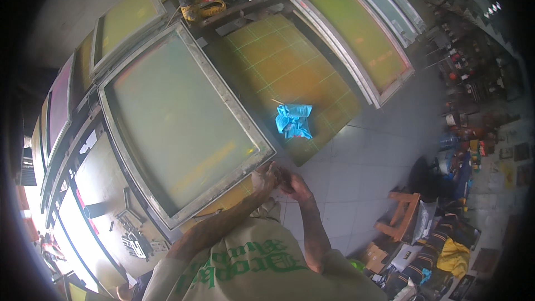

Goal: The person uses a small pointed tool to scrape and clean the edges of a screen printing frame. They then remove a strip of masking tape from the frame's edge and place it on the table. The person repeats this process on another frame, cleaning the edges and removing tape.

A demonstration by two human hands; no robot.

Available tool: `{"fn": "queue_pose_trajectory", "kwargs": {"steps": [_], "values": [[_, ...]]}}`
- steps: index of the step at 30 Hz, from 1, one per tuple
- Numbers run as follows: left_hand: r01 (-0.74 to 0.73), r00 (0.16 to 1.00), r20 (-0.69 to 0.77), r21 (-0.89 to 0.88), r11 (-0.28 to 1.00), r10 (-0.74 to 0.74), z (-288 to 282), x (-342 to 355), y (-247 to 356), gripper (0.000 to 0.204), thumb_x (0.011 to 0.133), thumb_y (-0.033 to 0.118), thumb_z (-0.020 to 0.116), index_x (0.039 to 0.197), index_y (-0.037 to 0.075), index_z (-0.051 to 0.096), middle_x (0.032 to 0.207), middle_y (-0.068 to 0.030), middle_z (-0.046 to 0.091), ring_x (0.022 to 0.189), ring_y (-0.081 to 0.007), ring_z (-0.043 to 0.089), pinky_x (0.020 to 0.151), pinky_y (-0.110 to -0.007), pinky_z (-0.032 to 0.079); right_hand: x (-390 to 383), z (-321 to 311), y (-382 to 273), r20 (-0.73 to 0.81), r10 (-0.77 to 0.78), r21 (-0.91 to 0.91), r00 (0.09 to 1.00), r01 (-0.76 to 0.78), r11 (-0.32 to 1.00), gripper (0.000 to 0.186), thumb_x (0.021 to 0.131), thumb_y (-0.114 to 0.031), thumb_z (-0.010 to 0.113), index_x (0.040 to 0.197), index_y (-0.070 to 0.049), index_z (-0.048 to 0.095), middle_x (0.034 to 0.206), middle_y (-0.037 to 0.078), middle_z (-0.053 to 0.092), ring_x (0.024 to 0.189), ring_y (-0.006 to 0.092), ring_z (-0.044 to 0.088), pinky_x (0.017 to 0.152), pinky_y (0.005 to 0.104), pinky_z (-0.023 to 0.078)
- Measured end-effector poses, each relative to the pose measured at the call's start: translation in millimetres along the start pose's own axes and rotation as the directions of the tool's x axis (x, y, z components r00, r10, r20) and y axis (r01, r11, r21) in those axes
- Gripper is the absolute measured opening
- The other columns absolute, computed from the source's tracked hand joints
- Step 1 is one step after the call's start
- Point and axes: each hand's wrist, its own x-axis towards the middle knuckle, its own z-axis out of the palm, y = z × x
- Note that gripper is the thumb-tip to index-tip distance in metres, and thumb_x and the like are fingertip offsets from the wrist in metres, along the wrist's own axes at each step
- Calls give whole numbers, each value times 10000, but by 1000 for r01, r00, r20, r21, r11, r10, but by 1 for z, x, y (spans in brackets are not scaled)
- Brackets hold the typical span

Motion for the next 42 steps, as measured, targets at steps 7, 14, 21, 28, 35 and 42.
{"fn": "queue_pose_trajectory", "kwargs": {"steps": [7, 14, 21, 28, 35, 42], "values": [[-25, 999, 29, -54, 998, 26, -4, 4, -5, 261, 1007, 232, 605, 872, 18, 670, 635, -53, 626, 426, -123, 521, 353, -296, 377, -18, 33, -18, -76, 39, -17, 996, -41, 999, 288, 1050, -364, 486, 925, -145, 625, 691, -52, 611, 413, 53, 415, 402, 236, 326], [-83, 994, 73, 22, 996, 82, -7, -2, 5, 272, 1010, 236, 596, 860, 17, 657, 641, -58, 622, 411, -130, 516, 347, -296, 378, -12, 26, -17, -52, -1, -95, 999, -4, 995, 331, 1052, -426, 470, 912, -155, 600, 638, -57, 556, 395, 66, 409, 370, 245, 313], [-14, 999, 31, 65, 998, 12, 0, -12, 18, 271, 1011, 245, 591, 881, 21, 672, 642, -55, 628, 416, -133, 532, 352, -294, 395, 0, 4, 2, 8, -1, 24, 1000, 0, 1000, 354, 1047, -441, 476, 893, -147, 598, 670, -39, 590, 412, 80, 433, 374, 249, 325], [-2, 1000, 31, 44, 999, 1, -4, -5, 9, 261, 1005, 241, 597, 896, 23, 689, 640, -53, 634, 430, -125, 543, 362, -288, 403, -17, 34, -11, -80, 6, 27, 997, -4, 1000, 356, 1058, -422, 458, 903, -141, 613, 609, -32, 532, 416, 90, 418, 390, 255, 340], [-26, 999, 48, 67, 997, 23, -8, 2, -1, 277, 999, 251, 604, 911, 7, 701, 664, -52, 657, 436, -114, 548, 376, -282, 410, -17, 42, -8, -179, -72, -68, 981, 60, 996, 341, 1047, -431, 488, 904, -145, 604, 603, -44, 499, 396, 82, 351, 402, 247, 318], [-16, 999, 52, 56, 998, 13, -6, -2, 3, 294, 1008, 261, 592, 908, -2, 675, 693, -71, 633, 448, -129, 531, 388, -304, 393, -15, 32, -10, -94, -86, -176, 992, 68, 982, 314, 1043, -405, 502, 904, -141, 601, 618, -39, 508, 396, 82, 350, 403, 257, 317]]}}
